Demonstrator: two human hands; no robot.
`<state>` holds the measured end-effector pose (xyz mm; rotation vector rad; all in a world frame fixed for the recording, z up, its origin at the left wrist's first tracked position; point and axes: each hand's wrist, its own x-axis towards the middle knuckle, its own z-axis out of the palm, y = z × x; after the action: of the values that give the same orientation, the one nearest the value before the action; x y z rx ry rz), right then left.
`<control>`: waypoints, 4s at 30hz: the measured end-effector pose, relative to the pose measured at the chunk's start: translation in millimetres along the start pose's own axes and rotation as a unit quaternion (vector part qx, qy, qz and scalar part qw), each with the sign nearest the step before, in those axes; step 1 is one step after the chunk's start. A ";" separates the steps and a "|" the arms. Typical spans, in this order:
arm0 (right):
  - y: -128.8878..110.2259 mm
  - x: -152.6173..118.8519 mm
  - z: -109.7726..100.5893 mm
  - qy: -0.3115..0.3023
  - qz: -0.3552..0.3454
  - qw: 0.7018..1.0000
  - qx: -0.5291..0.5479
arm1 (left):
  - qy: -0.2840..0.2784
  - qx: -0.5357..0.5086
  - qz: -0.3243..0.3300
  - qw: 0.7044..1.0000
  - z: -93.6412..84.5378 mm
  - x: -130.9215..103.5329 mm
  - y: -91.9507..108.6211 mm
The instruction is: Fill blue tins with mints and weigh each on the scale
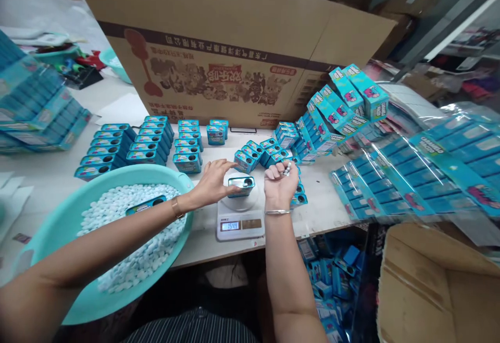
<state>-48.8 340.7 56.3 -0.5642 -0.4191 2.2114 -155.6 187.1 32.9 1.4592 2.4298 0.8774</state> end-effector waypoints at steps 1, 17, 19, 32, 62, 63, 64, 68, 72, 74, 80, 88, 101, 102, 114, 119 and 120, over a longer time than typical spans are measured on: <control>-4.0 -1.9 -0.5 0.001 -0.002 1.000 0.006 | 0.004 0.003 0.001 1.000 -2.5 -1.8 -1.6; -12.2 -12.4 -23.4 0.001 -0.008 0.999 -0.036 | 0.037 0.017 0.028 0.999 -7.3 -10.7 0.4; -8.8 -12.9 -23.9 0.004 -0.005 0.998 -0.055 | 0.028 0.020 0.033 0.999 -3.6 -7.9 3.8; 1.9 -15.5 -28.2 0.025 -0.004 0.998 -0.050 | -0.045 0.076 0.044 0.995 17.9 11.9 25.4; -27.6 -35.1 -74.6 0.039 -0.012 0.998 0.037 | -0.118 0.161 0.083 0.976 15.9 7.7 16.5; -27.4 -34.5 -74.3 0.041 -0.005 0.998 0.042 | -0.125 0.163 0.085 0.975 15.0 10.3 12.6; -27.9 -33.8 -74.7 0.043 -0.002 0.998 0.047 | -0.125 0.164 0.086 0.975 12.1 13.6 7.6; -30.4 -29.2 -79.9 0.067 -0.013 0.996 0.057 | -0.116 0.204 0.092 0.968 -6.0 32.6 -16.6; -21.1 -22.5 -79.5 0.075 -0.001 0.996 0.055 | -0.122 0.225 0.145 0.956 -7.9 59.5 -32.3; -15.2 -19.2 -77.7 0.072 0.005 0.996 0.053 | -0.122 0.212 0.172 0.954 -2.3 74.1 -35.2; -11.0 -10.1 -80.7 0.080 -0.007 0.996 0.034 | -0.130 0.218 0.187 0.949 13.7 109.4 -40.2; -19.6 -6.7 -90.0 0.106 0.008 0.993 0.049 | -0.092 0.242 0.160 0.952 21.4 128.8 -55.6; -38.5 -17.2 -81.0 0.137 -0.012 0.985 0.105 | -0.124 0.282 -0.062 0.949 -40.0 177.8 -113.0; -41.6 -20.5 -82.0 0.141 -0.021 0.984 0.106 | -0.123 0.284 -0.058 0.949 -43.8 173.3 -109.7; -25.3 -34.9 -86.7 0.042 -0.006 0.996 0.076 | -0.193 0.225 0.105 0.949 -38.6 40.3 17.9; -13.0 -44.0 -82.8 0.040 0.008 0.998 0.049 | -0.227 0.242 0.103 0.938 3.1 13.5 30.4; -12.9 -46.1 -81.3 0.046 0.011 0.998 0.045 | -0.223 0.245 0.107 0.938 4.6 11.1 30.5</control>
<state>28.5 322.3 5.4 -0.6224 -0.2658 2.2026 -136.4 208.9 48.1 1.8597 2.2465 -0.0680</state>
